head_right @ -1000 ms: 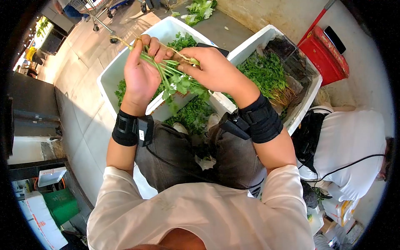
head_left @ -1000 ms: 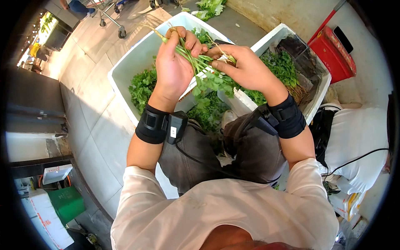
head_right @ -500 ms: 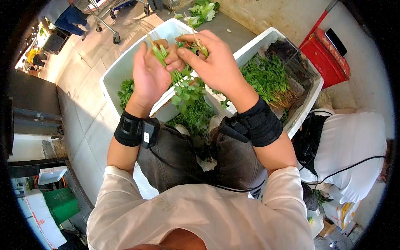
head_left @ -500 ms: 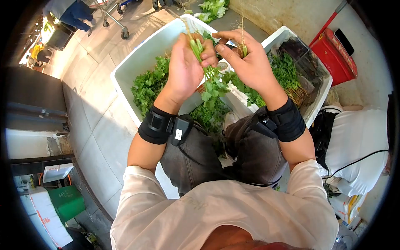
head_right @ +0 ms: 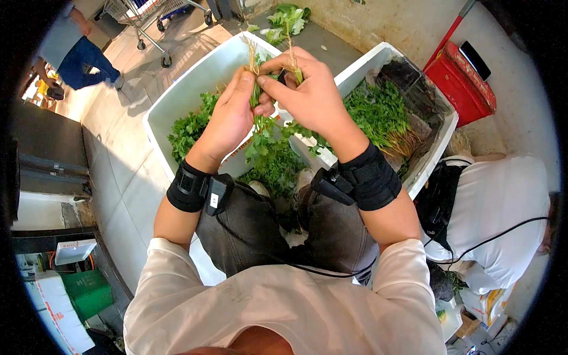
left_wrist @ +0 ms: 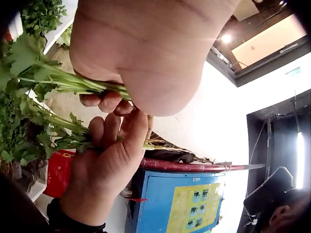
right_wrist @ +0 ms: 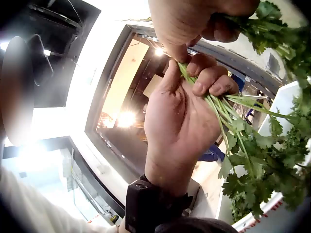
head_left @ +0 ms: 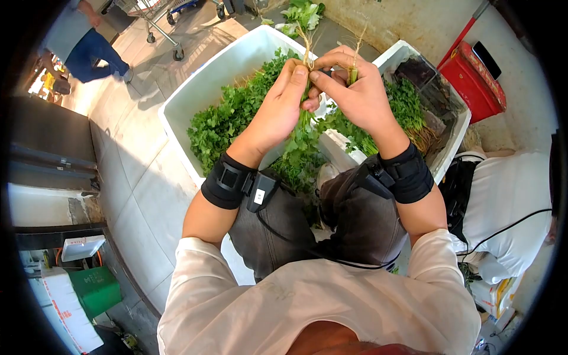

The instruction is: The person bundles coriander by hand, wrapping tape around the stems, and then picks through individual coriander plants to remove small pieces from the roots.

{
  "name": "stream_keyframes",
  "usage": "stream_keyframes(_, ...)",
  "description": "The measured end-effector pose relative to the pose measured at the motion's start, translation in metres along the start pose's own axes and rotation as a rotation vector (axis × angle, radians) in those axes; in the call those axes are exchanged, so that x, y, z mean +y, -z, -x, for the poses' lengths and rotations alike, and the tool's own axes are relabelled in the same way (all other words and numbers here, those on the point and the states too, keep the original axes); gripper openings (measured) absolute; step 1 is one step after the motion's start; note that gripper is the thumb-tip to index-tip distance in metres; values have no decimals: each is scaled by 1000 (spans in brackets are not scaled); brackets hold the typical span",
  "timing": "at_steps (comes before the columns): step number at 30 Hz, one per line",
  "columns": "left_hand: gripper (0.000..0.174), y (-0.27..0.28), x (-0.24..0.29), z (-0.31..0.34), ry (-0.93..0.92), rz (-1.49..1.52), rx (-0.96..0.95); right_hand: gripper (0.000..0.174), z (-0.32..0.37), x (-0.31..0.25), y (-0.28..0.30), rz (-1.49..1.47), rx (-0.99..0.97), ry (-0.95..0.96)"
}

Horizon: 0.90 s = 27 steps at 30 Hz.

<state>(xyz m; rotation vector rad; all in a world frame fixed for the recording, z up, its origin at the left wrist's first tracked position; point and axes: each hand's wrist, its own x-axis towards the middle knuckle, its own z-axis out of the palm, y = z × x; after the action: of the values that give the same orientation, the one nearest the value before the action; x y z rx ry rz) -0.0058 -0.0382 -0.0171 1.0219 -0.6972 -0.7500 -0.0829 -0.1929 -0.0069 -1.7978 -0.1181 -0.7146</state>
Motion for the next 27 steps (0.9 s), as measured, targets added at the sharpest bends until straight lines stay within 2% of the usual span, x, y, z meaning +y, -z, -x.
stream_keyframes(3,35,0,1,0,-6,-91,-12,17,0,-5,1,86,11,10)
stream_keyframes(9,36,1,2,-1,-10,-196,-82,18,0,3,0,-26,11,-54)
stream_keyframes(11,36,1,2,-1,-4,-207,-115,25,1,-6,0,-315,-83,-238)
stream_keyframes(15,35,5,0,-5,-54,-173,-11,31,0,-16,3,-189,-63,-240)
stream_keyframes(17,33,5,3,-5,-65,-156,28,29,-1,-14,8,-716,-165,-431)
stream_keyframes(19,25,-2,9,-2,-132,-283,71,34,-1,-19,6,-688,-153,-448)
stream_keyframes(22,23,-5,12,0,-113,-226,32,37,-2,-15,8,-782,-206,-496)
stream_keyframes(27,19,-3,7,-1,-111,-318,45,34,0,-12,3,-626,-189,-525)
